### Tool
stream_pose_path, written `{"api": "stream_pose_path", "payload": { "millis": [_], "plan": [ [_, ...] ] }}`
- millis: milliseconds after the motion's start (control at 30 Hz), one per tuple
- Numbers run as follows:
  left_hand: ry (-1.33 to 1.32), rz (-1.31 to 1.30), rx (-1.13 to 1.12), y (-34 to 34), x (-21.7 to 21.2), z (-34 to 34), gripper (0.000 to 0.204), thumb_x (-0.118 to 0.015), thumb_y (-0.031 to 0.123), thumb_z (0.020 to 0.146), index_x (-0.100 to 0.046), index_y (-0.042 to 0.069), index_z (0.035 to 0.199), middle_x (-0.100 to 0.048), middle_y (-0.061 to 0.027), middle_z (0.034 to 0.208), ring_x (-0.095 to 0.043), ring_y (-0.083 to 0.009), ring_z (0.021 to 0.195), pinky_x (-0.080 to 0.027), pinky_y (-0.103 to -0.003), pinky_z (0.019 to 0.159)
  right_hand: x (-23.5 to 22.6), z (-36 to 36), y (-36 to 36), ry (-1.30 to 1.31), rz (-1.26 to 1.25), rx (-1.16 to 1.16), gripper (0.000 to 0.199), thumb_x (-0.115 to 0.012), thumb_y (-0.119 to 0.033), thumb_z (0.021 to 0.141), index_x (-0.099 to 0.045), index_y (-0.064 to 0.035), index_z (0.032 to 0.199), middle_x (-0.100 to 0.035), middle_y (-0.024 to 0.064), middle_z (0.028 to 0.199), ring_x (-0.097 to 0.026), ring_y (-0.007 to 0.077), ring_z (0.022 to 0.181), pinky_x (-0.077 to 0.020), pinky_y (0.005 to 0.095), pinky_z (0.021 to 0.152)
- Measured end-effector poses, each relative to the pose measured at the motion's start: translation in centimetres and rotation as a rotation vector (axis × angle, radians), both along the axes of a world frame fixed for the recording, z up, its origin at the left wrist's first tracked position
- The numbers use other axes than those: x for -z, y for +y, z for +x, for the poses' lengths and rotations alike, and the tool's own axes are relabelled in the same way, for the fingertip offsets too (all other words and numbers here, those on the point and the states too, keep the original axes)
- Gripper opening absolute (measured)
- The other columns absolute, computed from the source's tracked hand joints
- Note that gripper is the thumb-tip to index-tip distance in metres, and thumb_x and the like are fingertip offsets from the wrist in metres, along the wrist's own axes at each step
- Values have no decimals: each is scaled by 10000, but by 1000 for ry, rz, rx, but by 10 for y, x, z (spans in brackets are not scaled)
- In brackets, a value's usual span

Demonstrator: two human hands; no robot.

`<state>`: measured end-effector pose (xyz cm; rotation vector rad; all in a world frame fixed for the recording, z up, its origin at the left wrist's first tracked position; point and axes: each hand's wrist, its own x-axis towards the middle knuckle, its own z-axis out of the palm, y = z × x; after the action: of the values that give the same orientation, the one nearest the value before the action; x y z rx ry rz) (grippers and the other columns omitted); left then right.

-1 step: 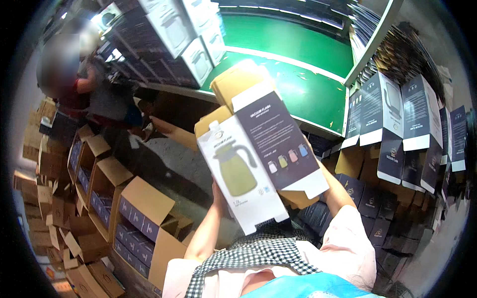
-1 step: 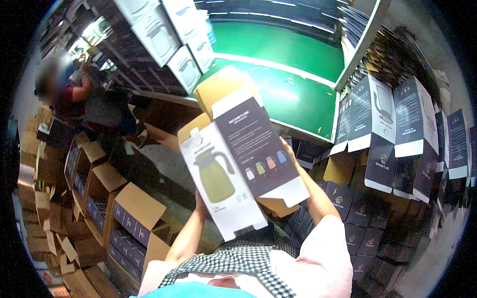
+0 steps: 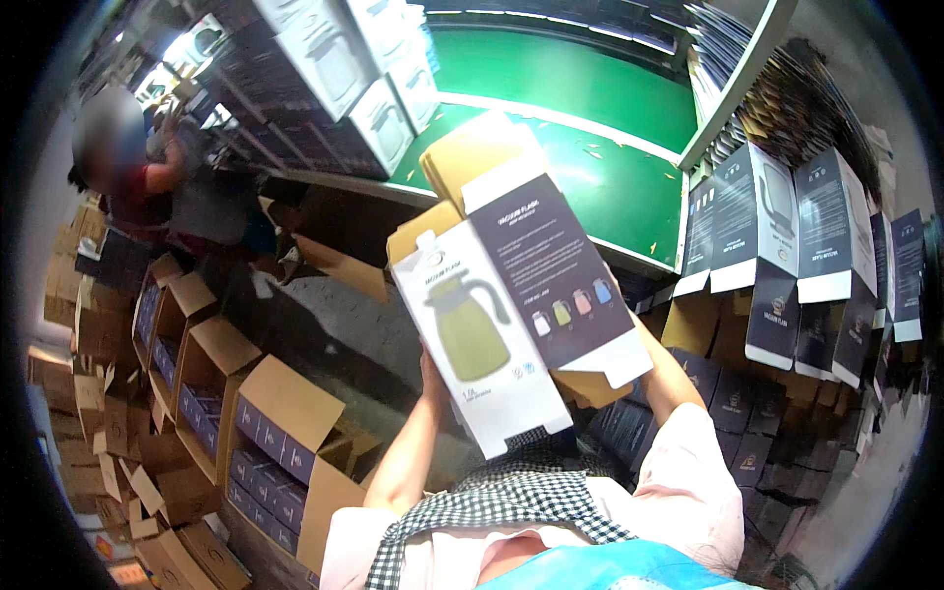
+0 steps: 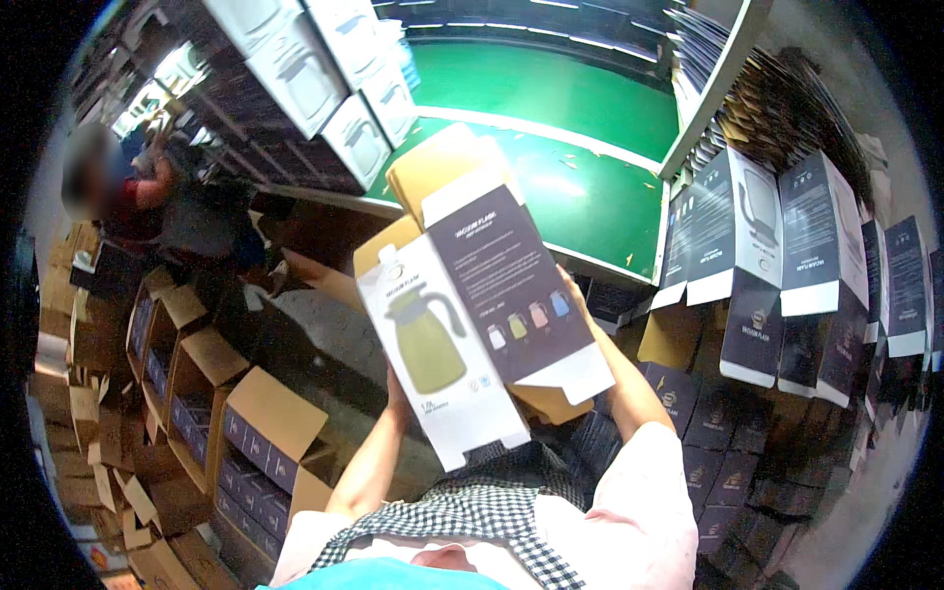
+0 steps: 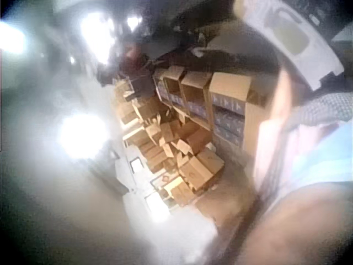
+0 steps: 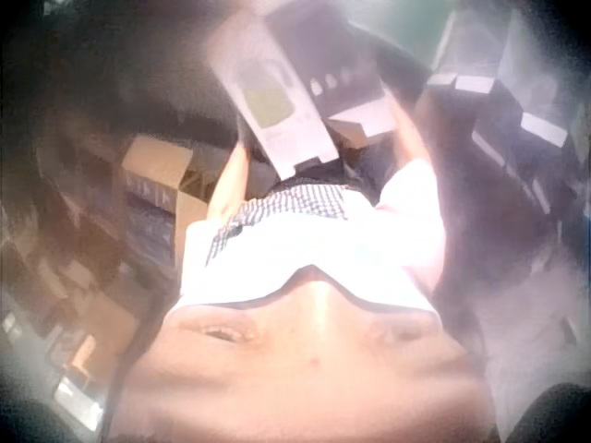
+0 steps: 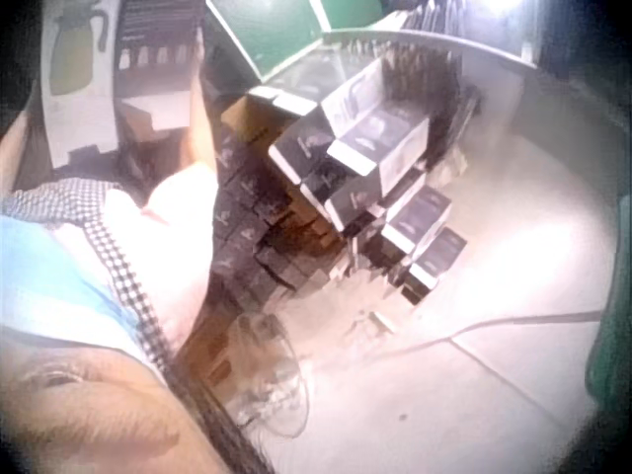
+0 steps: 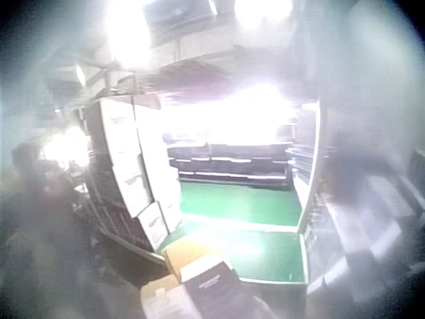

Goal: The person assembles cardboard boxes, places products wrapped in plastic inside them, and stacks the boxed products into a larger shipping container.

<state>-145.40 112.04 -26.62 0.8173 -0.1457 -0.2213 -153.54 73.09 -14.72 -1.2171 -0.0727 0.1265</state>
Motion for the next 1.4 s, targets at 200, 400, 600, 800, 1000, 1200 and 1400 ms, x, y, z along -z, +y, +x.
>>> {"api": "stream_pose_path", "payload": {
  "millis": [200,400,600,800,1000,1200,1400],
  "plan": [
    [-128,108,46,-2,23,11,790,-346,679,959,-490,14,1360,-612,-118,1242,-623,-210,1088,-522,-346,904,14,-36,-2,-40,-90,88,581,-527,-499,969,-552,-59,1348,-585,104,1281,-574,203,1127,-456,336,954],
    [-52,29,64,-5,43,-12,836,-351,709,937,-465,12,1385,-587,-134,1283,-626,-250,1086,-527,-349,896,13,-50,-8,-35,-141,118,597,-520,-523,967,-561,-60,1343,-576,107,1294,-574,218,1134,-453,337,958],
    [70,239,58,-3,47,-73,861,-334,710,939,-408,2,1425,-530,-167,1363,-571,-307,1182,-492,-399,969,6,-17,-3,60,-295,106,614,-513,-546,965,-571,-61,1338,-568,109,1307,-575,234,1140,-449,337,962],
    [496,304,289,13,-59,-82,976,-359,767,892,-299,-10,1480,-426,-246,1445,-442,-397,1308,-356,-511,1092,-5,-27,-69,-9,-154,641,475,-519,-425,998,-604,-49,1277,-624,111,1215,-612,201,1070,-468,323,921],
    [-888,1550,-203,52,-176,-57,593,-702,282,901,-473,-68,1323,-562,-276,1133,-581,-365,1003,-484,-431,840,15,-166,100,-240,-30,1391,270,-480,-229,1011,-613,-42,868,-600,43,741,-556,104,704,-437,229,676],
    [-1755,1221,-165,-136,-322,73,555,-618,415,927,-548,-59,1207,-554,-249,1182,-551,-410,1093,-467,-438,931,-23,-171,281,-321,-246,-13,415,-540,-265,998,-555,22,1297,-601,205,1226,-607,243,1136,-463,334,1002],
    [-1689,2189,886,-324,-326,210,837,-383,710,929,-558,-11,1318,-600,-223,1256,-586,-346,1127,-450,-435,1010,72,-8,389,292,735,231,748,-628,-216,958,-177,-108,1544,-481,175,1404,-357,274,1401,-348,428,1130]
  ]
}}
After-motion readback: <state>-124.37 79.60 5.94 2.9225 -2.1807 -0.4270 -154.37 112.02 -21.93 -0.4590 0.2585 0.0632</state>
